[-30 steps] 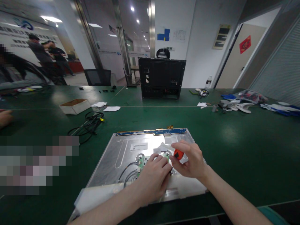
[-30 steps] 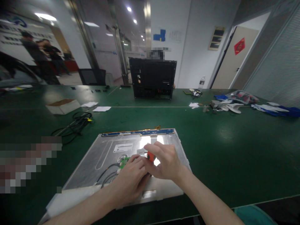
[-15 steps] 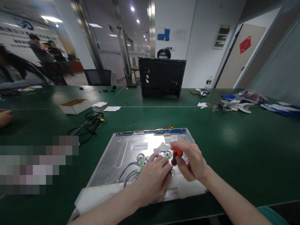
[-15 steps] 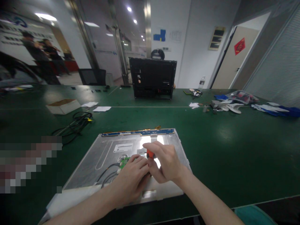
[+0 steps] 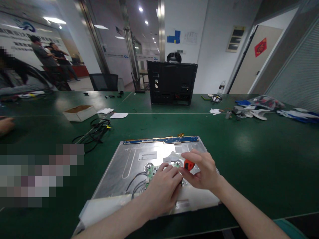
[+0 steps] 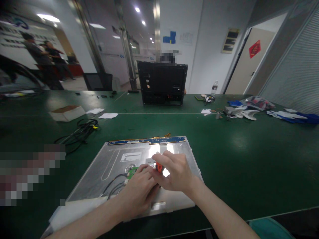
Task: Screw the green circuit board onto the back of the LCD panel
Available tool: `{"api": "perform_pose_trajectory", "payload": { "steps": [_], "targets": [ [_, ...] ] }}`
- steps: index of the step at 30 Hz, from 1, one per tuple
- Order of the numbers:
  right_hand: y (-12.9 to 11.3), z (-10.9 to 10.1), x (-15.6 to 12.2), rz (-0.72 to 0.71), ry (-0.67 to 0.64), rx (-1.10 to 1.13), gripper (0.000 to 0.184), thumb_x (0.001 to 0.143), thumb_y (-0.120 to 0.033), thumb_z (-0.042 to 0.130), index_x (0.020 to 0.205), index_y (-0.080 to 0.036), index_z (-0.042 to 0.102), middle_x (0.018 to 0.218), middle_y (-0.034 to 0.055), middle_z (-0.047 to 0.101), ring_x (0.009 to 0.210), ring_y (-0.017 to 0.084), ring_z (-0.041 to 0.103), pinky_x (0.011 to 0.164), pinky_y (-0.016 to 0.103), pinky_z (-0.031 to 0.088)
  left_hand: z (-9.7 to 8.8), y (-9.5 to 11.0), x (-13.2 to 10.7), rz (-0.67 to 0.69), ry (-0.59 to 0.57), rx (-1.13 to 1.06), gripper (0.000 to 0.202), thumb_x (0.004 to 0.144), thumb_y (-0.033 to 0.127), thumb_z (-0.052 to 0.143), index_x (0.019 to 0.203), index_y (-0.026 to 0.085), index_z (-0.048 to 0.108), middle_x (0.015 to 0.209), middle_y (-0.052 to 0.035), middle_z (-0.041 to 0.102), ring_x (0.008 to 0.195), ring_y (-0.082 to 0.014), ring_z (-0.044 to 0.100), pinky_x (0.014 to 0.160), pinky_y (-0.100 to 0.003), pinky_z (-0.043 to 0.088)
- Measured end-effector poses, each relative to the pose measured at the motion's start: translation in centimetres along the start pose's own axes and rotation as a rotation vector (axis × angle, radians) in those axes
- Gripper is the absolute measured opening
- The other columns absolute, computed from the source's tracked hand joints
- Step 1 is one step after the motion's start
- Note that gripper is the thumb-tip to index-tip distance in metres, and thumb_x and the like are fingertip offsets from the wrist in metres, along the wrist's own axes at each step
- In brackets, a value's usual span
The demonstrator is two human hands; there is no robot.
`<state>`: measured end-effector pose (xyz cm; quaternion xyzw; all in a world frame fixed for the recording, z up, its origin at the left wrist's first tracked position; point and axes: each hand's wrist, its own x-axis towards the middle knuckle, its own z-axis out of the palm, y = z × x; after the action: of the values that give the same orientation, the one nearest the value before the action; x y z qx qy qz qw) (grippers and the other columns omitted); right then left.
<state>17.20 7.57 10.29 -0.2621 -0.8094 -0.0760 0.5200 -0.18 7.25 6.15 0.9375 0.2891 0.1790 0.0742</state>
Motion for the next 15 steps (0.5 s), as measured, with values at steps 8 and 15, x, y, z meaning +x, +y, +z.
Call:
{"api": "perform_pose_trajectory", "payload": {
  "steps": [8,15],
  "targets": [
    [-0.22,-0.38,0.33,-0.017,-0.033,0.059,0.035,0.082,-0.017,0.044,0.117,-0.017,0.047,0.068,-0.0002,0.056,0.054,0.014,0.051,0.047,0.025,0.039,-0.25,0.09,0.08,0.004,-0.023,0.004,0.016,0.088,0.018,0.045,0.091,0.019,0.06,0.094,-0.0077,0.062,0.09,-0.0245,0.055,0.093,-0.047,0.037],
    [-0.39,-0.46,0.4,-0.001,-0.021,0.034,0.04,0.08,-0.014,0.043,0.119,-0.018,0.045,0.073,0.0009,0.059,0.058,0.015,0.055,0.048,0.026,0.043,-0.45,0.17,0.15,0.004,-0.048,-0.001,0.017,0.088,0.018,0.044,0.095,0.019,0.059,0.094,-0.0077,0.061,0.091,-0.0247,0.055,0.092,-0.047,0.037]
  ]
}}
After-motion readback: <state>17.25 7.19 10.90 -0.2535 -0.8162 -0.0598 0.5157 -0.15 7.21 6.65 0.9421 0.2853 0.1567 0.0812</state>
